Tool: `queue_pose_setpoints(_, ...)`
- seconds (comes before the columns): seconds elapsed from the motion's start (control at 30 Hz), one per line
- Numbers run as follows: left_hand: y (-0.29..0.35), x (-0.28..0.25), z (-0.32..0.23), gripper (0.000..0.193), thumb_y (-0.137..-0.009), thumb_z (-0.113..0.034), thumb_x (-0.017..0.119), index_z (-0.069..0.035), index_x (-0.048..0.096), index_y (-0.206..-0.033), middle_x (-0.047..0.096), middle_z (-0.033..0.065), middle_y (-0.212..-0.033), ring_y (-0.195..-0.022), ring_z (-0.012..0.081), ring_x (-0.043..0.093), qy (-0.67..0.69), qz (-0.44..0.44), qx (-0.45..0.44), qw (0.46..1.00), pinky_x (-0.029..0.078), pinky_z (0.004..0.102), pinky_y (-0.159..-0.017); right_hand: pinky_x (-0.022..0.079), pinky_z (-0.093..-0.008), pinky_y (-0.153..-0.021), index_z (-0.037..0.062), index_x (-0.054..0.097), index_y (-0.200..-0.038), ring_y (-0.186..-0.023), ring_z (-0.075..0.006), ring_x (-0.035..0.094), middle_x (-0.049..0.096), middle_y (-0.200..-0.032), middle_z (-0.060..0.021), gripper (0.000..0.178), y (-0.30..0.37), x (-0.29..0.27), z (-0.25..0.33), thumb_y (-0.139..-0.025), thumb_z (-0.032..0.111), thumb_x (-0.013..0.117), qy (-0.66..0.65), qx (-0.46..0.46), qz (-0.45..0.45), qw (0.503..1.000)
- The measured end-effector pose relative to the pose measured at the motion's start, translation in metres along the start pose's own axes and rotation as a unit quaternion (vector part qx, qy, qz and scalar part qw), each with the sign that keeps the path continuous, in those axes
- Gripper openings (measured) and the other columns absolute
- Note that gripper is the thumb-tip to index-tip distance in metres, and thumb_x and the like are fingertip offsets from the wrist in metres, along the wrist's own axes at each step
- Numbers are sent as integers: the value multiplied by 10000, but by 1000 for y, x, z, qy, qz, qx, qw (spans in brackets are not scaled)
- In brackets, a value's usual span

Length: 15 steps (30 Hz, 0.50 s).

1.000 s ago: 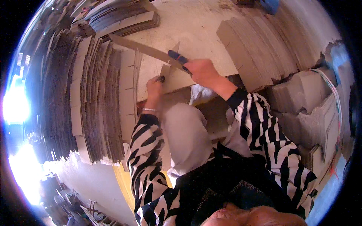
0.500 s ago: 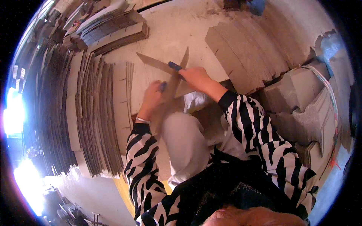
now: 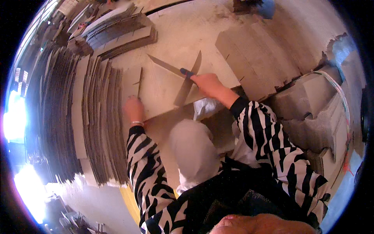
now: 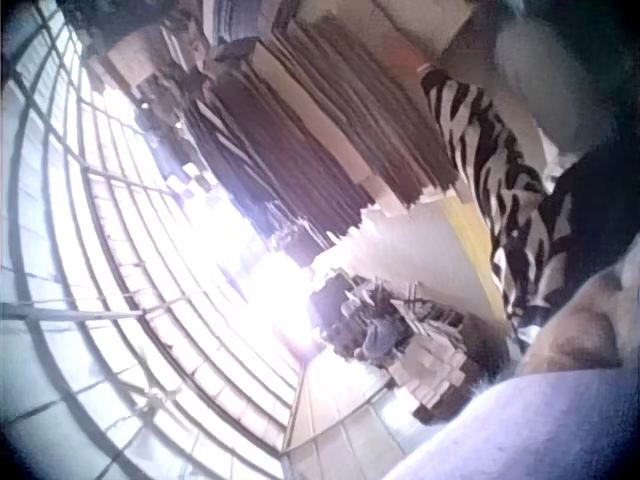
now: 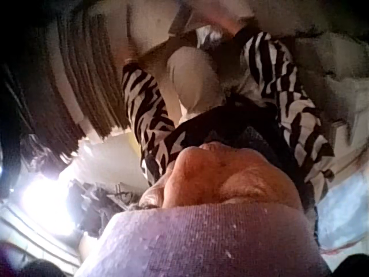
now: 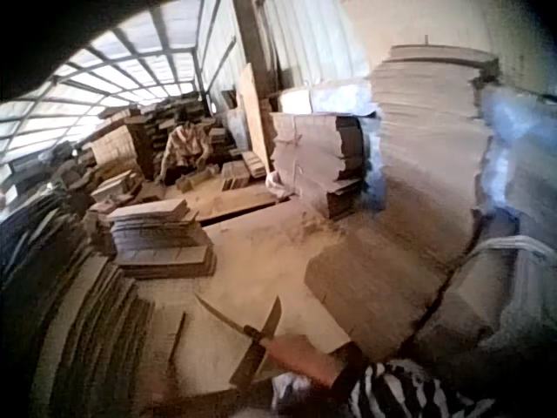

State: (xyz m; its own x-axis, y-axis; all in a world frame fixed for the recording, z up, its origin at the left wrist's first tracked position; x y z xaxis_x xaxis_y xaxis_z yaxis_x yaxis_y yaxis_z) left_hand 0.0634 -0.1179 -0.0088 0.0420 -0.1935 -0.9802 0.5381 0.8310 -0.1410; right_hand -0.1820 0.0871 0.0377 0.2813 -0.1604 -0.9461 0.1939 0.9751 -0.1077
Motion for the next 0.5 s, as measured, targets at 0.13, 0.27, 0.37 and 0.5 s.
queue_pose_setpoints(0.13,-27,-3,21,244,-796,-145,581,15,629,-974,632,199,-929,-897,389,595,105,-114,30,988,486,441,-776,508,-448,-627,120,574,-1088,-780,-331,647,643,-811,-115,301,2,-25,13,-791,78,565,4,-54,-62,997)
queue_pose_setpoints(0.27,-15,10,21,258,-823,-145,544,46,631,-973,627,155,-734,-693,327,614,342,-4,-67,937,471,413,-641,512,-441,-624,128,578,-1103,-763,-327,645,630,-780,-104,340,6,-21,46,-770,63,568,-41,-143,-136,979)
queue_pose_setpoints(0.37,6,9,-36,264,-854,-152,511,47,653,-953,575,71,-637,-558,215,534,546,54,-90,831,413,368,-542,499,-447,-627,127,573,-1065,-771,-325,628,623,-819,-96,316,2,-11,45,-757,58,576,-28,-118,-109,987)
queue_pose_setpoints(0.5,-1,5,-51,251,-858,-139,510,45,663,-932,537,21,-638,-570,135,457,583,28,-96,807,368,325,-519,497,-451,-635,128,560,-1059,-799,-317,629,631,-857,-87,308,0,-9,25,-760,62,585,21,-62,-49,997)
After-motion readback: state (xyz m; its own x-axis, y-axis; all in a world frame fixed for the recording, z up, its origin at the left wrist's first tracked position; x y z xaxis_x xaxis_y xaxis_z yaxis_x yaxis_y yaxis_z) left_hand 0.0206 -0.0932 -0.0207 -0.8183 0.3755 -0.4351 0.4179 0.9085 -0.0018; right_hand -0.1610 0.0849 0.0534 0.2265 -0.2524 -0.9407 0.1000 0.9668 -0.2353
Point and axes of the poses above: each hand's wrist, its own y-axis away from the middle knuckle, its own x-axis out of the palm, z = x × y, the point moved 9 cm from there along -y, towards the middle knuckle
